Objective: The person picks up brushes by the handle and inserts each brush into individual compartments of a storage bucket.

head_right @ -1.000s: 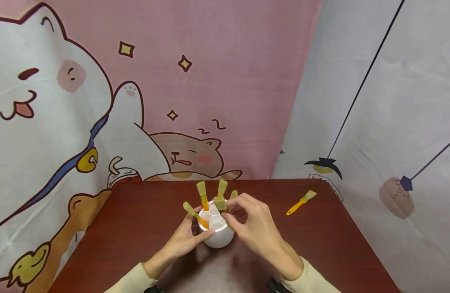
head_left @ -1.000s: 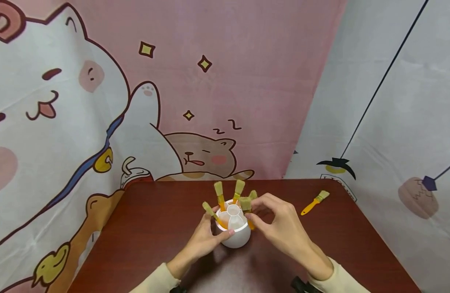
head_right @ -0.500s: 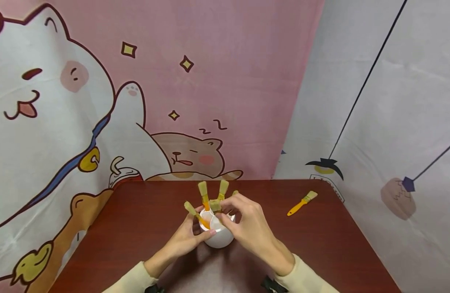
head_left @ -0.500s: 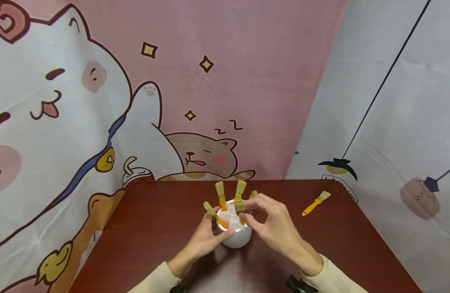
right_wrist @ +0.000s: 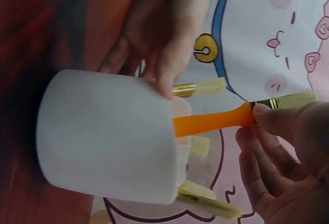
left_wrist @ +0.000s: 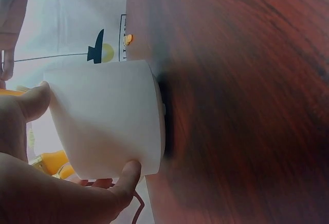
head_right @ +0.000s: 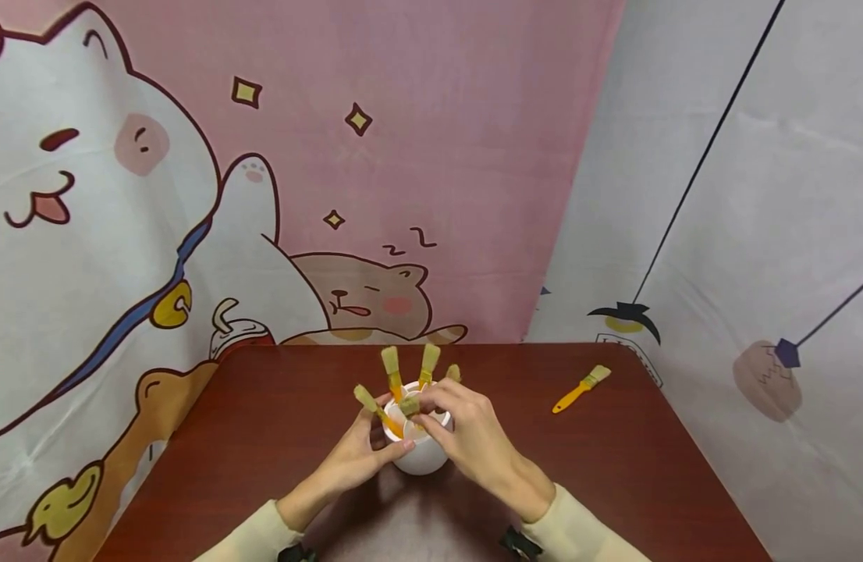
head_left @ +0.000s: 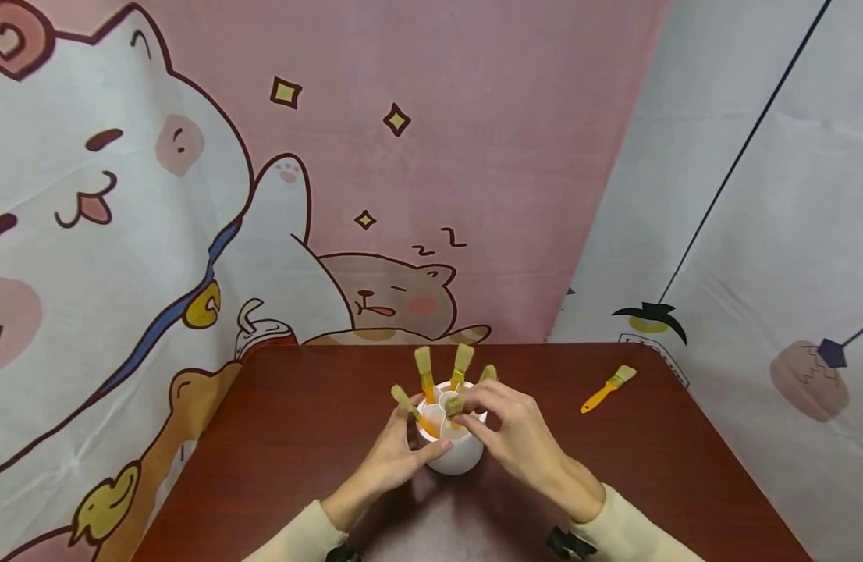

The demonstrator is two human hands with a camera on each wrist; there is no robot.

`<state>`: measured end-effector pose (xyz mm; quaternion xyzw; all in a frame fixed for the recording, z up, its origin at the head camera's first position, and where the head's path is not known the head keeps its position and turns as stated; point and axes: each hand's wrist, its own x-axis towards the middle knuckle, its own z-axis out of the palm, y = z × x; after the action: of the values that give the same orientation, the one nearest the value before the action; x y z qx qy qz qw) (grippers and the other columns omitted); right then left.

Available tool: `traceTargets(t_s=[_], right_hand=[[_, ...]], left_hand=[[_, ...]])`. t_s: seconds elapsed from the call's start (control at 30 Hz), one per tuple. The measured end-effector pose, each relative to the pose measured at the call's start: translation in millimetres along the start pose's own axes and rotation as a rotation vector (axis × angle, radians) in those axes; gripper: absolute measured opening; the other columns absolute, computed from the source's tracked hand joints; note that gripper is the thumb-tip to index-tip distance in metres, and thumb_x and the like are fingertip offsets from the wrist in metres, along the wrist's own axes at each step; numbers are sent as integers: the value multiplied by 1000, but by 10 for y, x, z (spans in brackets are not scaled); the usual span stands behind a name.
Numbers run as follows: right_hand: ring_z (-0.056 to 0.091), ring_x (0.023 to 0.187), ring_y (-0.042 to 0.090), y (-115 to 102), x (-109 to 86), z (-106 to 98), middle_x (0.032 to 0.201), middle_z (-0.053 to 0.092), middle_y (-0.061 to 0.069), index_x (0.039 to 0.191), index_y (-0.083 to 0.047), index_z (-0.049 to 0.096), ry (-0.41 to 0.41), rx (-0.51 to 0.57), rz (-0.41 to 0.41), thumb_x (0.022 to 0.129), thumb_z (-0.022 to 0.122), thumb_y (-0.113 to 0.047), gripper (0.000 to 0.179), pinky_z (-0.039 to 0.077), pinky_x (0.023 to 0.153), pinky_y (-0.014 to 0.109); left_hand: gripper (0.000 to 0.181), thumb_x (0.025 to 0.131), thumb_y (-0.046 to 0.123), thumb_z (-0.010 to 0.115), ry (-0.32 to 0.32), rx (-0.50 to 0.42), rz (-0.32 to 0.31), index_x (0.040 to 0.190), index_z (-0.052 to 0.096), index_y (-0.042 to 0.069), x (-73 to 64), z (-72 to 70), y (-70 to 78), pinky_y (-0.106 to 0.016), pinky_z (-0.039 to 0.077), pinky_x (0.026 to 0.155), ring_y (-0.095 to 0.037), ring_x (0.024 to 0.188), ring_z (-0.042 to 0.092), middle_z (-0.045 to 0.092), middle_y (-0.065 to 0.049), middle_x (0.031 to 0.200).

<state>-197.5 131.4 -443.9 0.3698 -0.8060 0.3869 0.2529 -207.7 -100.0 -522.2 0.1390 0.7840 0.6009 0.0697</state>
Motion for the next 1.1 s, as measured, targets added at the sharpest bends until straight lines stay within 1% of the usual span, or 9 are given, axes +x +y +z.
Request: traceTargets(t_s=[0.13, 0.2, 0.3, 0.37, 0.47, 0.6, 0.73, 0.83, 1.1], right_hand=[[76, 100, 15, 68, -41, 57, 113, 76, -6, 112, -20, 79, -9, -26, -49, 88, 88, -6, 29, 61, 79, 25], [77, 104, 18, 100, -64, 86, 114, 75, -5, 112, -19, 79, -18, -33, -64, 88, 87, -5, 29, 60, 77, 21], [77, 111, 27, 141, -99, 127, 114, 75, -3, 112, -16, 79, -27, -47, -93, 86, 87, -1, 31, 59, 78, 19], [76, 113, 29, 167, -123, 150, 113, 75, -4, 112, -15, 79, -35, -68, -108, 85, 88, 0, 32, 60, 81, 20], [76, 108, 24, 205, -160, 174, 112, 75, -4, 111, -14, 80, -47, -115, -126, 84, 89, 0, 32, 61, 85, 24], [73, 102, 13, 248, -204, 197, 110, 75, -6, 111, -15, 80, -73, -174, -127, 84, 90, -3, 32, 60, 82, 29], [72, 105, 12, 267, -232, 213, 112, 76, -5, 112, -16, 80, -93, -211, -140, 85, 89, -6, 30, 58, 84, 33], [70, 106, 12, 267, -246, 214, 113, 76, -6, 115, -18, 80, -109, -230, -147, 87, 88, -9, 30, 57, 85, 34], [69, 109, 14, 259, -255, 195, 117, 76, -10, 121, -22, 79, -142, -253, -170, 89, 86, -9, 35, 54, 81, 35]], left_hand=[[91, 93, 28, 85, -7, -7, 1, 164, 31, 9, 3, -4, 11, -49, 58, 103, -34, 130, 65, 45, -22, 156], [90, 94, 27, 85, -12, -13, 8, 164, 31, 9, -1, -6, 12, -50, 58, 103, -35, 131, 65, 45, -23, 156], [90, 94, 26, 85, -13, -19, 11, 164, 32, 9, -6, -8, 8, -52, 57, 104, -37, 132, 65, 45, -23, 157], [90, 94, 26, 85, -12, -16, 16, 163, 32, 8, -5, -8, -3, -52, 57, 105, -37, 131, 65, 45, -23, 157], [89, 94, 27, 85, -11, -11, 18, 164, 31, 8, 1, -7, -17, -49, 58, 104, -37, 132, 65, 45, -23, 157], [89, 94, 26, 84, -9, -7, 30, 163, 32, 8, 11, -5, -30, -48, 59, 102, -38, 132, 65, 45, -23, 157], [88, 94, 26, 85, -5, 4, 41, 163, 33, 8, 15, -2, -41, -50, 59, 103, -39, 132, 65, 44, -23, 157], [89, 93, 28, 86, 3, 23, 51, 163, 34, 9, 11, -3, -46, -53, 58, 103, -39, 132, 65, 44, -23, 157], [90, 92, 29, 87, 26, 60, 56, 163, 35, 10, 0, -18, -31, -56, 57, 103, -40, 131, 65, 45, -23, 157]])
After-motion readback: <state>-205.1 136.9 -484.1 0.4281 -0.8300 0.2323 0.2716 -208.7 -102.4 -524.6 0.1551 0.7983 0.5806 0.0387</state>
